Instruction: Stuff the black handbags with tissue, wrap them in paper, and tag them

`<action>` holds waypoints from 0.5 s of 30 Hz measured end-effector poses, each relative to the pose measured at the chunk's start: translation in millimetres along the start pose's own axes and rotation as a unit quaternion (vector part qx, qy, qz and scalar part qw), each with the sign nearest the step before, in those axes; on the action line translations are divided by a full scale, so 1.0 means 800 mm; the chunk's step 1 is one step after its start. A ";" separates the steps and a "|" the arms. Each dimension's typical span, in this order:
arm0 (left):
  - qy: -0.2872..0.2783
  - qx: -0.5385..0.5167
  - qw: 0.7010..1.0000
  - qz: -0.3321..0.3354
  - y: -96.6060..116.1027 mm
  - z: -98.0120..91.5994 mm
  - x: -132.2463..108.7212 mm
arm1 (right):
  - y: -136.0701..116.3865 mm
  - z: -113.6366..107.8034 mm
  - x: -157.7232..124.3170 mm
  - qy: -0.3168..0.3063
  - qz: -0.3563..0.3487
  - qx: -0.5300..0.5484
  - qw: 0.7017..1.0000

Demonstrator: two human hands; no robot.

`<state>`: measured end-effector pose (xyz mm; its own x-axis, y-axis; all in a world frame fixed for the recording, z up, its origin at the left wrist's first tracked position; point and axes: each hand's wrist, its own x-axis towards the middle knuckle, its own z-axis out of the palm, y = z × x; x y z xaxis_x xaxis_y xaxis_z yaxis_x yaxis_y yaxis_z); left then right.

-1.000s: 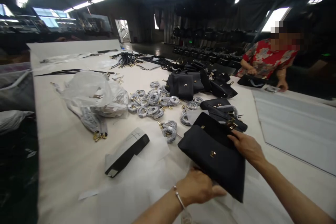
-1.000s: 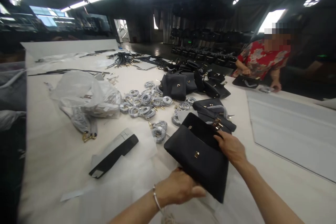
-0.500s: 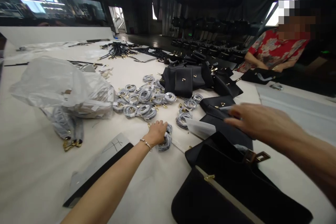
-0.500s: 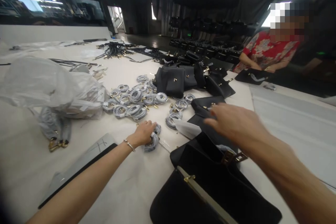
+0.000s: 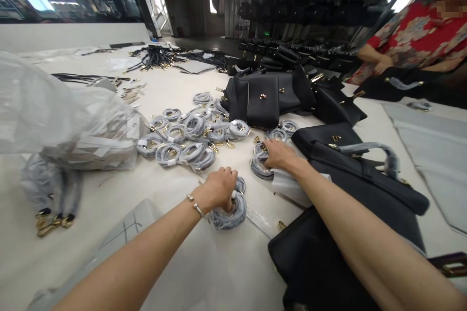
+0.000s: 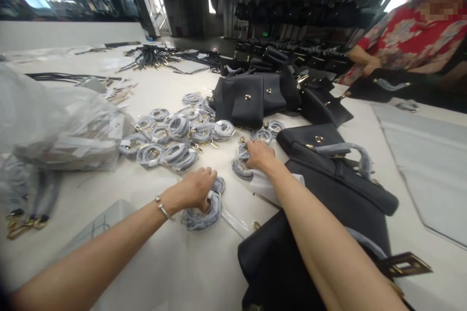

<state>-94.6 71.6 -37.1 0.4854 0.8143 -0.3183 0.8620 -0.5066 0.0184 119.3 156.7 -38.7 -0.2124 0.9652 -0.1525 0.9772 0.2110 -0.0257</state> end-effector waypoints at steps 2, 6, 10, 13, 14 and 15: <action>-0.006 -0.006 1.000 -0.002 0.000 -0.005 0.003 | 0.003 -0.004 0.009 0.007 -0.018 0.005 1.000; -0.005 -0.009 1.000 0.004 0.000 -0.010 0.003 | 0.018 -0.011 0.028 0.048 -0.046 0.039 0.997; -0.011 -0.011 1.000 0.008 0.000 -0.010 0.004 | 0.039 -0.006 0.059 0.028 -0.016 0.081 0.996; -0.020 -0.002 1.000 0.009 0.000 -0.010 0.006 | 0.040 -0.002 0.074 -0.018 0.021 0.068 0.997; -0.023 0.001 1.000 0.008 0.000 -0.009 0.007 | 0.037 -0.003 0.075 -0.030 0.036 0.059 0.997; -0.023 0.002 1.000 0.006 0.000 -0.009 0.007 | 0.034 -0.004 0.073 -0.044 0.051 0.049 0.997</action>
<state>-90.9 78.2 -31.8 0.4880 0.7947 -0.3609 0.8556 -0.5173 0.0179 133.2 219.4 -45.2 -0.1155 0.9626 -0.2451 0.9905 0.0931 -0.1008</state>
